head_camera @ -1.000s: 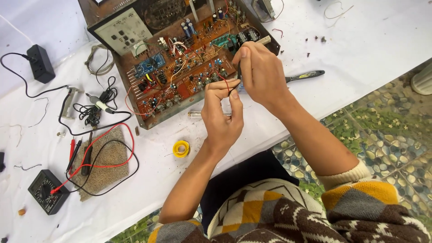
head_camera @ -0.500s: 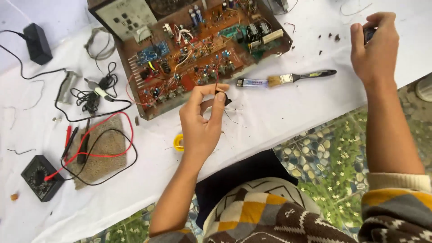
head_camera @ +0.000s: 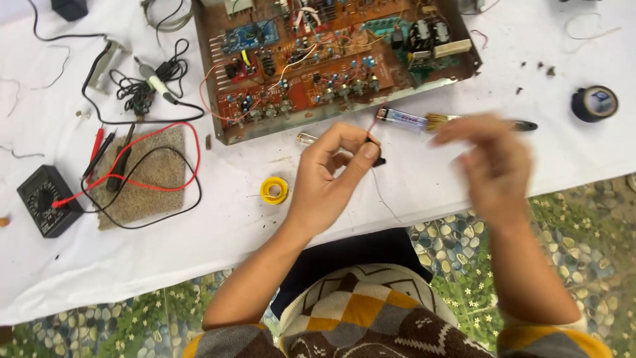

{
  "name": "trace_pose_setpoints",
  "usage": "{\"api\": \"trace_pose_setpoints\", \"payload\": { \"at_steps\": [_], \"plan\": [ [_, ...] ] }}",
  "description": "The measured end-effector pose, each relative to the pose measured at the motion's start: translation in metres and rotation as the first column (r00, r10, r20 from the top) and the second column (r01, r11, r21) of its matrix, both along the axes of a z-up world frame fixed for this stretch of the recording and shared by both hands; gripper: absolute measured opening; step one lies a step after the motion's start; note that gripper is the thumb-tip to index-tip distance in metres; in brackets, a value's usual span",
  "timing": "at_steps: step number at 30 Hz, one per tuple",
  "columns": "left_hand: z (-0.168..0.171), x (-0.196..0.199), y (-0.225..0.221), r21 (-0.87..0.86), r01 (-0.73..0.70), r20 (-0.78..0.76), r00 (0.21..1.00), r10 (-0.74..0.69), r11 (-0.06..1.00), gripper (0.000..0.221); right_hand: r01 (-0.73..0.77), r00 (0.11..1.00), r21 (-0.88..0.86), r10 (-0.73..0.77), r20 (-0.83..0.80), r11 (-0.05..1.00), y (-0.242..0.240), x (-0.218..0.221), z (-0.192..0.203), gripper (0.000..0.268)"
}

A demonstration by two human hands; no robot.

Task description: Stripping insulation from wires, twisting them together, and applying electrical tape for an electronics repair task.

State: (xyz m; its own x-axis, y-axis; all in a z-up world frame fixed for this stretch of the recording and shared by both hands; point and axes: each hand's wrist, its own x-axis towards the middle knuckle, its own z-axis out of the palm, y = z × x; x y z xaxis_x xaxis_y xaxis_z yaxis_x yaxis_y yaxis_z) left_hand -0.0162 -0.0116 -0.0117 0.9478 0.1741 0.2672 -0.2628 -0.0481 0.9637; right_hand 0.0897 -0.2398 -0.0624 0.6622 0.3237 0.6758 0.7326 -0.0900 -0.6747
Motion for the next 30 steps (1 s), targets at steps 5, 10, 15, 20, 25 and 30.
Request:
{"api": "trace_pose_setpoints", "payload": {
  "at_steps": [5,10,15,20,25,30],
  "plan": [
    [-0.003,-0.009,-0.007,-0.13,0.034,0.053,0.998,-0.027,0.991,0.009,-0.363,0.848,0.248,0.429,-0.312,0.898,0.058,-0.051,0.017,0.045],
    [-0.008,-0.011,-0.006,-0.163,-0.004,0.078,0.997,0.016,0.987,0.008,-0.253,0.879,0.216,0.318,-0.356,0.943,0.072,-0.063,0.025,0.034],
    [-0.026,0.0,-0.013,-0.199,-0.094,0.1,0.988,0.116,0.975,0.008,-0.193,0.956,0.247,0.239,-0.172,0.95,0.075,-0.052,0.003,0.016],
    [-0.018,0.0,-0.008,-0.15,-0.039,0.116,0.992,0.057,0.988,0.01,-0.291,0.885,0.307,0.377,-0.274,0.906,0.069,-0.04,0.011,0.018],
    [-0.008,-0.005,0.007,-0.158,0.089,0.037,0.996,-0.084,0.983,0.007,-0.417,0.709,0.359,0.546,-0.446,0.835,0.046,-0.02,0.016,0.02],
    [-0.016,-0.008,0.013,-0.351,0.196,-0.097,0.965,-0.244,0.915,0.01,-0.47,0.622,0.343,0.581,-0.525,0.813,0.034,-0.013,0.024,0.023]
  ]
}}
